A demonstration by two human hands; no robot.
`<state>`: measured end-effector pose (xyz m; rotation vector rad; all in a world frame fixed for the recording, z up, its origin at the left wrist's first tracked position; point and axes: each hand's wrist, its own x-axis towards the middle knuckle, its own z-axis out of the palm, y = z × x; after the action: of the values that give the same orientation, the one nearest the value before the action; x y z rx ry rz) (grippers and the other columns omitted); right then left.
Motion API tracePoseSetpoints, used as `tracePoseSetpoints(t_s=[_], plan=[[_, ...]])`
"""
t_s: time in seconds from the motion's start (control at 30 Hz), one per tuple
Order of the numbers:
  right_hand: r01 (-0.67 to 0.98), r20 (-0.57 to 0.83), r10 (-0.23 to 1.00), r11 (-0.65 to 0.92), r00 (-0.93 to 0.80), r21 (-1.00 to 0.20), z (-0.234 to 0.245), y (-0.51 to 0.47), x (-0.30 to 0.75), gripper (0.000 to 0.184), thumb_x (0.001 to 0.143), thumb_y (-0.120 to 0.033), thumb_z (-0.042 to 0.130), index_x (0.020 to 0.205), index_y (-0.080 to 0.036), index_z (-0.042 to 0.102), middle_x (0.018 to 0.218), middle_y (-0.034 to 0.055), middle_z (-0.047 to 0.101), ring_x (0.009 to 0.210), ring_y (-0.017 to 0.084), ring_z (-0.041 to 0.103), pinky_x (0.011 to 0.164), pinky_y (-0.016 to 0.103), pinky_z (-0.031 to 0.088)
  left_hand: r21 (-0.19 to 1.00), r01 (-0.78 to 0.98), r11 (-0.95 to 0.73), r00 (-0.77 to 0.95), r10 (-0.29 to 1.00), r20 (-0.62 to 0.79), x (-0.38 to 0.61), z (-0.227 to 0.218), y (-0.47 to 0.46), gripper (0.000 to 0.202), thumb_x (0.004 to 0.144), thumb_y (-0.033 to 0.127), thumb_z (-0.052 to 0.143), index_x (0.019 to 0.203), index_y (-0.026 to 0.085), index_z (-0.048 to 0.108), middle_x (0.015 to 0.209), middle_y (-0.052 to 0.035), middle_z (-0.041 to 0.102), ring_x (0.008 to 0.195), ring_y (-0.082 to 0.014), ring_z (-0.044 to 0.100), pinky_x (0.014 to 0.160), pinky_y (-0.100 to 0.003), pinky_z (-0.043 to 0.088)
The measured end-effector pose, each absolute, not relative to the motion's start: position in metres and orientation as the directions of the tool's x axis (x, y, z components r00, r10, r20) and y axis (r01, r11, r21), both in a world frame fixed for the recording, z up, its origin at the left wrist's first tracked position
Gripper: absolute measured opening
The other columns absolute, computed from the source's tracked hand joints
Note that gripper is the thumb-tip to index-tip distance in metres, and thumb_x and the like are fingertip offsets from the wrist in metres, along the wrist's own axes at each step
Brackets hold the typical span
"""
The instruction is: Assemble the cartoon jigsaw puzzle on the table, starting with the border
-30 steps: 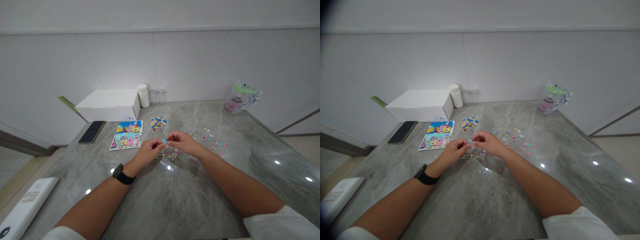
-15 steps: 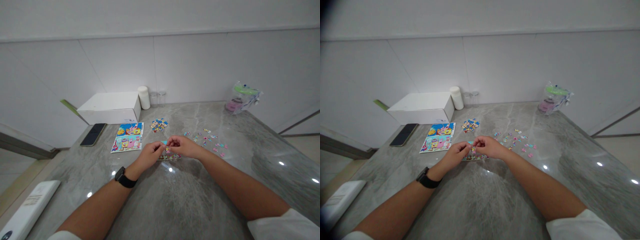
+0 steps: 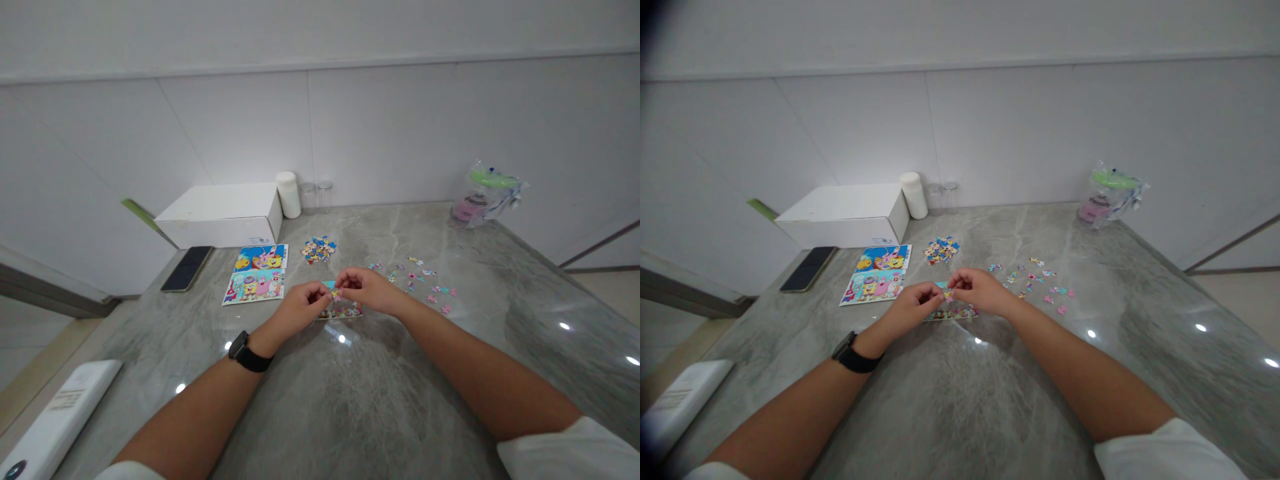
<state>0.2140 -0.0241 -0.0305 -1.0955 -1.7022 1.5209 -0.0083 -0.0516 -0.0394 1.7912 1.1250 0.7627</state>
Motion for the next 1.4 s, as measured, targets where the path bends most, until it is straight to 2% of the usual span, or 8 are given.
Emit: tracePoseSetpoints(t_s=[0.2, 0.5, 0.73, 0.83, 0.97, 1.1, 1.2, 1.4], plan=[[0.162, -0.019, 0.901, 0.057, -0.432, -0.985, -0.032, -0.027, 0.209, 0.03, 0.075, -0.041, 0.082, 0.092, -0.019, 0.069, 0.079, -0.0013, 0.069, 0.074, 0.014, 0.062, 0.071, 0.028, 0.047, 0.896, 0.401, -0.19, 0.421, 0.907, 0.004, -0.01, -0.037, -0.051, 0.037, 0.091, 0.051, 0.063, 0.081, 0.016, 0.068, 0.067, 0.0022, 0.059, 0.059, -0.0104, 0.047, 0.057, -0.023, 0.035], [0.211, -0.03, 0.894, 0.073, -0.447, -0.975, -0.03, -0.029, 0.207, 0.03, 0.077, -0.044, 0.079, 0.092, -0.019, 0.07, 0.078, -0.0009, 0.068, 0.071, 0.014, 0.059, 0.068, 0.028, 0.045, 0.893, 0.406, -0.195, 0.388, 0.921, 0.024, -0.01, -0.028, -0.052, 0.033, 0.088, 0.049, 0.063, 0.079, 0.017, 0.066, 0.068, 0.0017, 0.06, 0.061, -0.0111, 0.048, 0.059, -0.023, 0.037], [0.25, -0.038, 0.882, 0.091, -0.469, -0.964, -0.037, -0.025, 0.211, 0.028, 0.077, -0.039, 0.078, 0.092, -0.017, 0.071, 0.077, -0.0009, 0.067, 0.071, 0.014, 0.058, 0.067, 0.028, 0.045, 0.887, 0.421, -0.19, 0.391, 0.92, 0.011, -0.011, -0.034, -0.05, 0.035, 0.091, 0.049, 0.06, 0.077, 0.017, 0.065, 0.067, 0.003, 0.057, 0.06, -0.0113, 0.047, 0.059, -0.024, 0.035], [0.264, -0.04, 0.874, 0.102, -0.485, -0.959, -0.039, -0.025, 0.211, 0.025, 0.078, -0.037, 0.076, 0.091, -0.017, 0.072, 0.075, -0.0014, 0.066, 0.069, 0.013, 0.057, 0.066, 0.027, 0.044, 0.828, 0.504, -0.247, 0.384, 0.922, 0.041, -0.012, -0.036, -0.049, 0.037, 0.095, 0.047, 0.055, 0.073, 0.018, 0.063, 0.064, 0.0028, 0.057, 0.061, -0.0124, 0.048, 0.06, -0.026, 0.034], [0.364, -0.045, 0.881, 0.147, -0.471, -0.92, -0.04, -0.024, 0.212, 0.015, 0.08, -0.03, 0.072, 0.087, -0.017, 0.074, 0.071, -0.0022, 0.066, 0.065, 0.013, 0.055, 0.062, 0.026, 0.04, 0.667, 0.646, -0.372, 0.381, 0.914, 0.14, -0.017, -0.033, -0.048, 0.033, 0.099, 0.04, 0.052, 0.077, 0.019, 0.065, 0.069, 0.0006, 0.063, 0.066, -0.015, 0.055, 0.063, -0.028, 0.033], [0.501, -0.049, 0.89, 0.209, -0.453, -0.84, -0.04, -0.025, 0.213, 0.011, 0.081, -0.022, 0.069, 0.088, -0.019, 0.078, 0.069, -0.0021, 0.068, 0.064, 0.013, 0.056, 0.061, 0.025, 0.039, 0.525, 0.719, -0.456, 0.459, 0.878, 0.134, -0.023, -0.025, -0.047, 0.019, 0.096, 0.038, 0.061, 0.09, 0.022, 0.071, 0.083, -0.002, 0.071, 0.076, -0.0181, 0.062, 0.067, -0.029, 0.036], [0.555, -0.034, 0.89, 0.253, -0.454, -0.792, -0.042, -0.026, 0.211, 0.012, 0.082, -0.019, 0.069, 0.089, -0.02, 0.079, 0.071, -0.0013, 0.071, 0.065, 0.014, 0.059, 0.064, 0.026, 0.041, 0.441, 0.743, -0.504, 0.513, 0.852, 0.108, -0.023, -0.024, -0.048, 0.021, 0.09, 0.042, 0.071, 0.091, 0.022, 0.068, 0.084, -0.0033, 0.07, 0.078, -0.0204, 0.062, 0.068, -0.03, 0.037], [0.617, -0.035, 0.889, 0.287, -0.456, -0.733, -0.047, -0.027, 0.207, 0.016, 0.082, -0.015, 0.069, 0.089, -0.022, 0.08, 0.074, -0.0012, 0.074, 0.068, 0.014, 0.063, 0.068, 0.026, 0.043, 0.394, 0.721, -0.569, 0.586, 0.805, 0.091, -0.018, -0.036, -0.052, 0.025, 0.086, 0.043, 0.077, 0.09, 0.022, 0.065, 0.09, -0.0059, 0.072, 0.085, -0.0247, 0.065, 0.073, -0.033, 0.04]])
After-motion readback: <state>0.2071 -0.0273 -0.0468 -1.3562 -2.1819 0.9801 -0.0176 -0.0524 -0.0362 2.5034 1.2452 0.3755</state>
